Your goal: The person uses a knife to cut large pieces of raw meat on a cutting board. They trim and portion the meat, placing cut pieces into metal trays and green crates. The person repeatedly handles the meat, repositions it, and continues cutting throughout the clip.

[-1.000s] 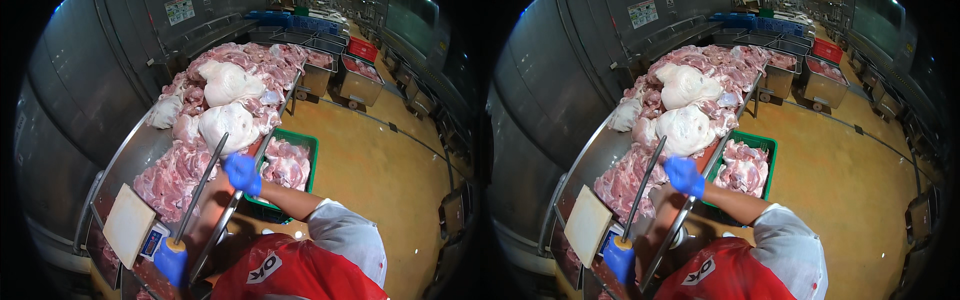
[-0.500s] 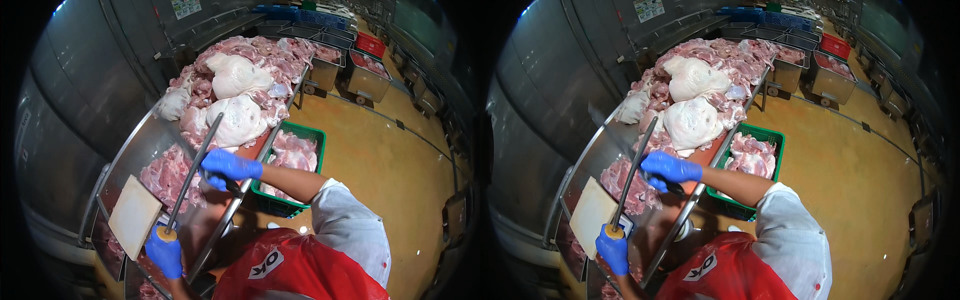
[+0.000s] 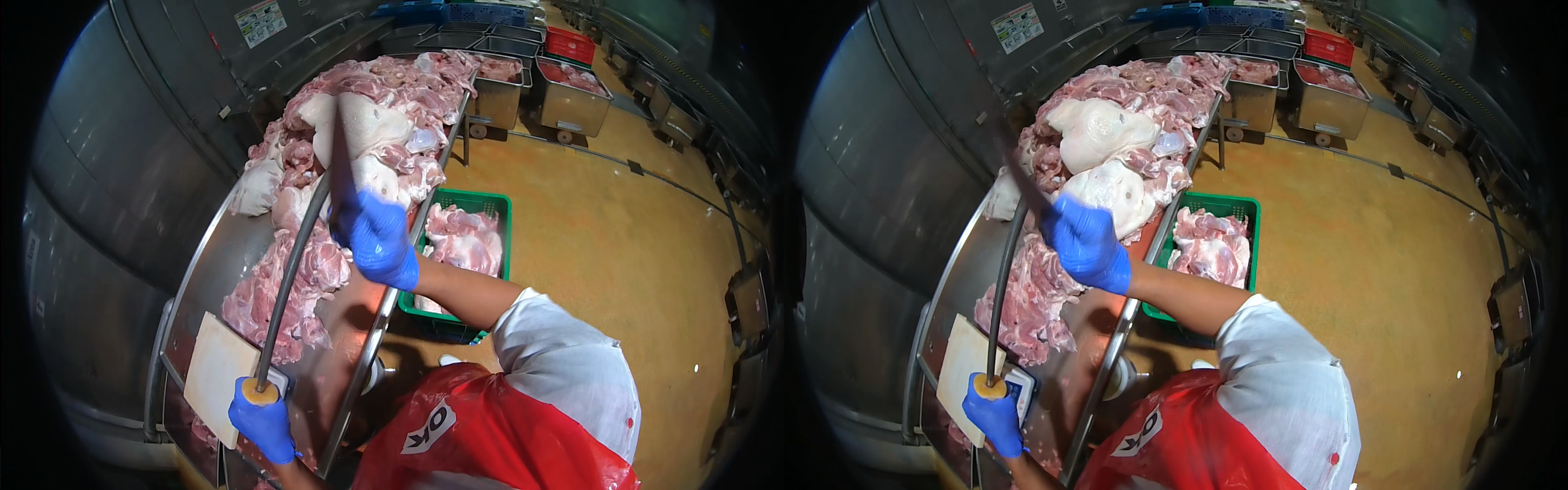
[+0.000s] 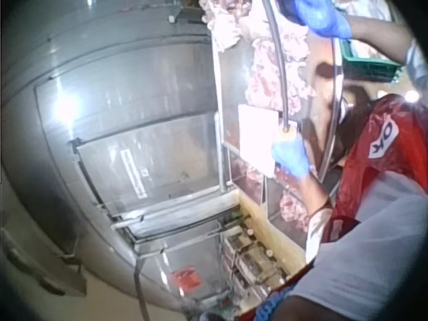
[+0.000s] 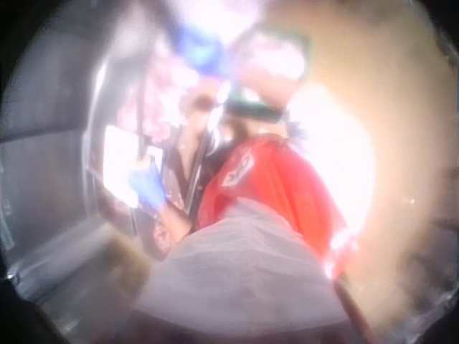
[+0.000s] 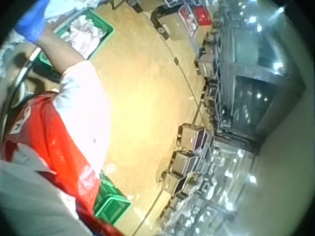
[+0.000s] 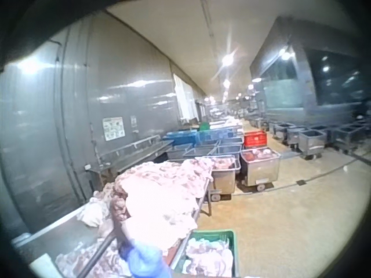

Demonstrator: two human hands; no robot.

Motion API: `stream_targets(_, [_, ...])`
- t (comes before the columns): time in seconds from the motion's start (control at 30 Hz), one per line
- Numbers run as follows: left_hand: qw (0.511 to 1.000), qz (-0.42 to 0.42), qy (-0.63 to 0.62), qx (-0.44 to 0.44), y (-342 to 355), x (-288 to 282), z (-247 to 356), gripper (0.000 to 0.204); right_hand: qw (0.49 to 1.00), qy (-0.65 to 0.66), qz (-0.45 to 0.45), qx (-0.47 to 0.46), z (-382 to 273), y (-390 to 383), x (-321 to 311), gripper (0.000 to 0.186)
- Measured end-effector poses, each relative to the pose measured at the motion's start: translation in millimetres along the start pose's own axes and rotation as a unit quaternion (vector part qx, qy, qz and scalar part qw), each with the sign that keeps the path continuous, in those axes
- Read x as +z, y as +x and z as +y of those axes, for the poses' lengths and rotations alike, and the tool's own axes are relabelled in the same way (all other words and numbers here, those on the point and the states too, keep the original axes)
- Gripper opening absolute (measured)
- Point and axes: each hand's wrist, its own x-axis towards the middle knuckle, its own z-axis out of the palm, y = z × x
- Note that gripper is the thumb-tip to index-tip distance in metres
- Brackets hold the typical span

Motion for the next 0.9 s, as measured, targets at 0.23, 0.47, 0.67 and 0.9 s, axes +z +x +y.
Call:
stream_targets(0.23, [1.0,0.007,-0.029,0.007,6.2,1.3,4.6,0.008,0.816,-0.242,-0.523,-0.046,106.6,-162.6,-30.1,0.013])
stream_targets(0.47, [1.0,-0.001,-0.029,-0.013,-5.9,-3.1,-5.9,0.012,0.99,0.037,-0.094,0.102,11.3,-32.8,19.5,0.011])
stream_targets(0.67, [0.985,-0.095,-0.132,-0.049,-14.9,-0.6,-19.9,0.008,0.865,-0.174,-0.469,-0.047,96.1,-130.8,-10.9,0.01])
stream_targets(0.9, [0.594,-0.379,-0.588,-0.397,-97.5,51.3,-56.0,0.01,0.83,-0.149,-0.514,0.158,51.2,-193.3,25.2,0.041])
